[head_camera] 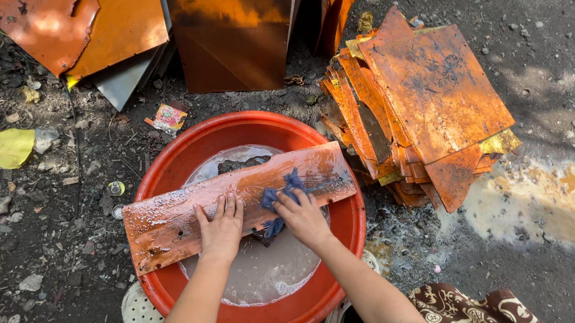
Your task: The person scrubs rusted metal sheets with a blue cloth in a red basin of water. They flip the sheets to clean both sides and handle multiple sheets one at a time, placing cleaned pieces aside.
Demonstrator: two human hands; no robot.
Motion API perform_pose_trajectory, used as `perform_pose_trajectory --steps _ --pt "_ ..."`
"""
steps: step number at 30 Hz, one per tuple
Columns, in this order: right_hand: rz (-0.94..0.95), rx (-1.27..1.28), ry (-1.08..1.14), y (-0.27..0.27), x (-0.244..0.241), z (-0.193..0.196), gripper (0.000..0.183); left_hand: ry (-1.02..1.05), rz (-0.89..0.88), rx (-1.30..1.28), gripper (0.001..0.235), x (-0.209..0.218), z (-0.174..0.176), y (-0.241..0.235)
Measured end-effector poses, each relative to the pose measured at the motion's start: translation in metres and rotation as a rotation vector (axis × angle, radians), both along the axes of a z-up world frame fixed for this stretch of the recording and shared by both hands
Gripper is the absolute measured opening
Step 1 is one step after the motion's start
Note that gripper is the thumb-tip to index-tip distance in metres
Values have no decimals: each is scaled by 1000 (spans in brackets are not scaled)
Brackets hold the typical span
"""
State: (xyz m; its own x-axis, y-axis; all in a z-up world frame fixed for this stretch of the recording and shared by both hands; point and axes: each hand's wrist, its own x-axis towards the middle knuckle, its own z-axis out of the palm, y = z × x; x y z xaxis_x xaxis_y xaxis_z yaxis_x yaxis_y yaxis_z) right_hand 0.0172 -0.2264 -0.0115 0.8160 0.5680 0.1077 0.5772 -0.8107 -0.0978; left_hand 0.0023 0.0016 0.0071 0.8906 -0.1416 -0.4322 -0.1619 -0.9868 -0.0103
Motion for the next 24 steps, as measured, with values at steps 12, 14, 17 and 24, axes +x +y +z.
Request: perform_pose_trajectory --steps 12,14,17,24 --pt "-404 91 240 30 21 5 86 75 -4 19 73 4 0 1" --pt "-317 57 190 67 16 5 86 19 -16 20 73 1 0 0" --pt "-285 95 196 88 24 11 86 33 -11 15 77 9 2 4" --pt "70 48 264 27 26 17 79 -180 -96 83 64 1 -13 2"
